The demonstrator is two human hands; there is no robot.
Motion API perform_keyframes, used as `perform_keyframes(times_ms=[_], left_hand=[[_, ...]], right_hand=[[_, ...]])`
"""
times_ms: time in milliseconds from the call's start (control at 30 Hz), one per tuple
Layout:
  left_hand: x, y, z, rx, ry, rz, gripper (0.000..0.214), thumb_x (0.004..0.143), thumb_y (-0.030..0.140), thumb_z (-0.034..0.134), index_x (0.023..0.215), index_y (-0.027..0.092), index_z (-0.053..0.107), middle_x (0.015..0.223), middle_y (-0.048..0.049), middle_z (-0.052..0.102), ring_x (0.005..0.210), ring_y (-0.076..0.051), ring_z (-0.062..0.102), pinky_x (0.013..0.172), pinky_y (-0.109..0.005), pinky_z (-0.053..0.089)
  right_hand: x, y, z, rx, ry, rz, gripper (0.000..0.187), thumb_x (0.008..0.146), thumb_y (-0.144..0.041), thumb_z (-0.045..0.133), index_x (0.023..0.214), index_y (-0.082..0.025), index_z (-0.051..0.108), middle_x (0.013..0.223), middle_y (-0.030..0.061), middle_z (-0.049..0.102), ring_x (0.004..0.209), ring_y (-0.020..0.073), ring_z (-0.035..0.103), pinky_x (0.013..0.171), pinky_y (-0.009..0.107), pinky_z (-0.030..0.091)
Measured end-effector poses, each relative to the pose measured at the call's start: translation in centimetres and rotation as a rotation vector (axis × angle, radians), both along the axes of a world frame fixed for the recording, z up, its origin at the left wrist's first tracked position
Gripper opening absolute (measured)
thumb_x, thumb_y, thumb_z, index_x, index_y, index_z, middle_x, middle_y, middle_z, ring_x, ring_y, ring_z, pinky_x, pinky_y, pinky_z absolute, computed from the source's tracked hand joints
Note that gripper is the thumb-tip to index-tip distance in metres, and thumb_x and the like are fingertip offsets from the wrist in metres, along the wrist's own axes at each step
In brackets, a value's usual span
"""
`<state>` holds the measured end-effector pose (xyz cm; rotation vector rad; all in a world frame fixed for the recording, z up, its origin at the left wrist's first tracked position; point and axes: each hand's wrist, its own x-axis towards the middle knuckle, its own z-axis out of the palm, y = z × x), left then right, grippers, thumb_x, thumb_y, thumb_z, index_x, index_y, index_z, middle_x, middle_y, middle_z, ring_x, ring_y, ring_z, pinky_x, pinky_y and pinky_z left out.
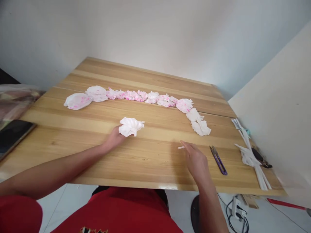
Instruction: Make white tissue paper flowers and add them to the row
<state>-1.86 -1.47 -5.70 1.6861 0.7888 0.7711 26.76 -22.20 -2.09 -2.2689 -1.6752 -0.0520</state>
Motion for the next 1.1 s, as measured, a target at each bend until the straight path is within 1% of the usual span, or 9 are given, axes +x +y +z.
perform_keyframes(times_ms=[100, 167, 367, 467, 600, 733, 967, 1033, 1100], left_hand=[[0.0, -0.3, 0.0, 0.025, -0.008, -0.007, 0.008, 0.073, 0.021, 0.059, 0.071, 0.014, 0.061, 0.078, -0.0037, 0.07, 0.075, -0.017, 0.062, 0.073, -0.028, 0.05], [0.1, -0.6, 0.0, 0.045, -0.036, -0.054, 0.008, 0.073, 0.021, 0.061, 0.071, 0.014, 0.063, 0.08, -0.004, 0.07, 0.076, -0.017, 0.063, 0.075, -0.029, 0.051], [-0.1, -1.3, 0.7, 0.101, -0.097, -0.188, 0.008, 0.074, 0.021, 0.064, 0.076, 0.013, 0.068, 0.087, -0.0065, 0.073, 0.082, -0.019, 0.066, 0.077, -0.03, 0.052], [0.0, -1.4, 0.8, 0.08, -0.11, -0.188, 0.011, 0.074, 0.023, 0.065, 0.07, 0.013, 0.067, 0.081, -0.006, 0.073, 0.077, -0.018, 0.066, 0.073, -0.028, 0.052], [0.1, -1.4, 0.8, 0.091, -0.104, -0.134, 0.017, 0.075, 0.024, 0.063, 0.063, 0.013, 0.063, 0.074, -0.0039, 0.071, 0.074, -0.017, 0.065, 0.07, -0.025, 0.05], [0.0, -1.6, 1.3, 0.145, -0.016, -0.123, 0.023, 0.077, 0.029, 0.061, 0.06, 0.014, 0.059, 0.064, -0.0016, 0.065, 0.063, -0.013, 0.059, 0.06, -0.021, 0.044], [-0.5, -1.7, 2.1, 0.472, 0.17, -0.05, 0.028, 0.084, 0.032, 0.057, 0.062, 0.015, 0.058, 0.064, -0.0034, 0.061, 0.064, -0.014, 0.055, 0.065, -0.024, 0.041], [-0.5, -1.5, 2.1, 0.455, 0.17, -0.056, 0.03, 0.085, 0.035, 0.057, 0.064, 0.015, 0.059, 0.063, -0.0028, 0.061, 0.062, -0.014, 0.055, 0.063, -0.024, 0.04], [-0.4, -1.3, 2.1, 0.318, 0.144, -0.09, 0.031, 0.086, 0.036, 0.058, 0.065, 0.014, 0.06, 0.061, -0.0009, 0.06, 0.058, -0.011, 0.054, 0.057, -0.021, 0.038]], right_hand=[[0.3, -0.4, 0.9, -0.011, -0.095, 0.091, 0.042, 0.093, -0.034, 0.036, 0.121, -0.018, 0.064, 0.13, 0.013, 0.06, 0.122, 0.0293, 0.055, 0.1, 0.049, 0.045], [-0.9, 0.2, 1.8, 0.038, -0.083, 0.097, 0.043, 0.092, -0.04, 0.042, 0.124, -0.02, 0.061, 0.135, 0.0124, 0.056, 0.125, 0.0296, 0.052, 0.103, 0.05, 0.043], [-7.5, 5.8, 3.4, -0.096, 0.306, 0.382, 0.045, 0.092, -0.037, 0.049, 0.137, -0.03, 0.048, 0.141, 0.0038, 0.052, 0.129, 0.0239, 0.048, 0.108, 0.045, 0.04], [-9.6, 8.5, 3.1, -0.068, 0.507, 0.427, 0.048, 0.084, -0.034, 0.061, 0.131, -0.028, 0.052, 0.132, 0.0058, 0.058, 0.118, 0.0237, 0.056, 0.096, 0.039, 0.048], [-11.2, 10.3, 2.4, -0.001, 0.661, 0.427, 0.026, 0.078, -0.029, 0.065, 0.103, -0.02, 0.064, 0.105, 0.0058, 0.066, 0.093, 0.0195, 0.064, 0.08, 0.031, 0.051], [-11.8, 11.0, 1.3, 0.116, 0.732, 0.403, 0.012, 0.077, -0.031, 0.063, 0.079, -0.019, 0.063, 0.082, 0.0019, 0.066, 0.076, 0.0168, 0.062, 0.071, 0.028, 0.049], [-12.5, 11.7, -0.3, 0.197, 0.923, 0.325, 0.019, 0.078, -0.039, 0.065, 0.076, -0.02, 0.065, 0.082, 0.0029, 0.068, 0.08, 0.0187, 0.063, 0.076, 0.031, 0.05], [-12.6, 11.9, -0.8, 0.173, 1.038, 0.285, 0.024, 0.078, -0.043, 0.065, 0.082, -0.02, 0.067, 0.085, 0.0034, 0.07, 0.081, 0.0193, 0.064, 0.077, 0.032, 0.051], [-12.5, 12.0, -1.2, 0.151, 1.129, 0.241, 0.028, 0.079, -0.046, 0.064, 0.085, -0.019, 0.068, 0.083, 0.0031, 0.07, 0.076, 0.0184, 0.063, 0.073, 0.032, 0.051]])
